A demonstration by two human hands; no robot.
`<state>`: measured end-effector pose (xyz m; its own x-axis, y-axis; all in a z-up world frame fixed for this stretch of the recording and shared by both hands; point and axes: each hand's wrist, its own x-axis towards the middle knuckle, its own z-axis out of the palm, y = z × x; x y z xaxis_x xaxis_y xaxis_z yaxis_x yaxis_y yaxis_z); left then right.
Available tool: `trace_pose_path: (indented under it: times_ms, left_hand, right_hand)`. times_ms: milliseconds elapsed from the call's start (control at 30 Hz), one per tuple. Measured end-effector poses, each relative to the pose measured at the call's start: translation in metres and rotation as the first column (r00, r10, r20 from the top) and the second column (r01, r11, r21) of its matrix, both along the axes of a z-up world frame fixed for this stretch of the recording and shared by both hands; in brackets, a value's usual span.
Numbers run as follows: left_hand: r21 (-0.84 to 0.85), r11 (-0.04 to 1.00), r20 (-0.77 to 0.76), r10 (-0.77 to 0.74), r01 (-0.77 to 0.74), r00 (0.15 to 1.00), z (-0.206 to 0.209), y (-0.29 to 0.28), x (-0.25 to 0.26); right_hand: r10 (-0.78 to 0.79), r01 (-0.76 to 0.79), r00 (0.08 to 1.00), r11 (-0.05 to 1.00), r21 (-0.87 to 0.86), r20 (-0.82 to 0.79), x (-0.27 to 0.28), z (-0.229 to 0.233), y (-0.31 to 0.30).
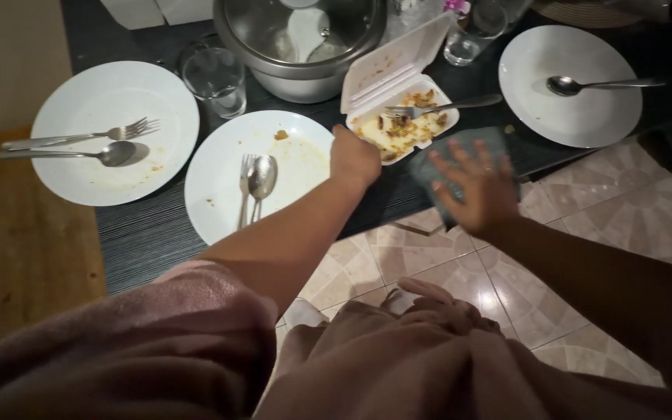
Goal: Tidying up a table by organizing plates, utensils, and food containers, and wiping the surface.
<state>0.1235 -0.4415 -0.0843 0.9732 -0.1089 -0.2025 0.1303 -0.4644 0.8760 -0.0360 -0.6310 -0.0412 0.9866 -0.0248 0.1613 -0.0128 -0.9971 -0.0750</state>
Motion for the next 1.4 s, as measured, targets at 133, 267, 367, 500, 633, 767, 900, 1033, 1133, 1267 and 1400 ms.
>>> trace_pose_path:
  times_ms: [133, 267, 367, 500, 633, 767, 900, 1033, 1133, 1267, 1400]
  left_hand:
    - [0.041, 0.992, 0.117, 0.115, -0.120, 0.986, 0.030, 0.000, -0.001]
    - [0.095, 0.987, 0.013, 0.129, -0.130, 0.992, 0.023, -0.008, 0.007]
    - [0.236, 0.958, 0.181, 0.121, -0.163, 0.976, 0.010, -0.019, 0.008]
    - [-0.066, 0.955, -0.101, 0.281, -0.288, 0.954, 0.054, -0.027, -0.009]
    - [0.046, 0.952, -0.143, 0.305, -0.301, 0.942, 0.071, -0.031, -0.014]
    - [0.055, 0.952, -0.099, 0.306, -0.302, 0.947, 0.063, -0.033, -0.006]
    - [0.105, 0.936, -0.075, 0.345, -0.336, 0.936, 0.062, -0.036, -0.006]
    - [0.188, 0.927, -0.083, 0.345, -0.326, 0.935, 0.071, -0.040, -0.011]
    - [0.185, 0.927, -0.107, 0.349, -0.327, 0.931, 0.067, -0.039, -0.008]
    - [0.190, 0.935, -0.121, 0.326, -0.300, 0.938, 0.061, -0.038, -0.004]
    - [0.219, 0.916, 0.046, 0.334, -0.335, 0.942, 0.013, -0.030, 0.018]
  right_hand:
    - [0.214, -0.213, 0.977, 0.977, -0.018, 0.009, 0.004, 0.008, -0.021]
    - [0.237, -0.236, 0.972, 0.971, -0.038, 0.006, 0.019, 0.004, -0.040]
    - [0.194, -0.194, 0.981, 0.979, -0.059, 0.007, 0.015, 0.000, -0.048]
    - [0.256, -0.256, 0.967, 0.967, 0.004, -0.008, 0.015, 0.003, -0.062]
    - [0.332, -0.328, 0.940, 0.943, 0.062, -0.072, 0.019, 0.013, -0.076]
    - [0.351, -0.345, 0.930, 0.936, 0.075, -0.109, 0.022, 0.012, -0.090]
    - [0.350, -0.340, 0.926, 0.936, 0.087, -0.139, 0.024, 0.011, -0.094]
    - [0.331, -0.319, 0.928, 0.943, 0.090, -0.173, 0.024, 0.012, -0.092]
    - [0.320, -0.307, 0.928, 0.947, 0.093, -0.189, 0.025, 0.013, -0.091]
    - [0.311, -0.297, 0.929, 0.950, 0.096, -0.203, 0.025, 0.014, -0.089]
    - [0.308, -0.294, 0.930, 0.951, 0.095, -0.202, 0.025, 0.013, -0.088]
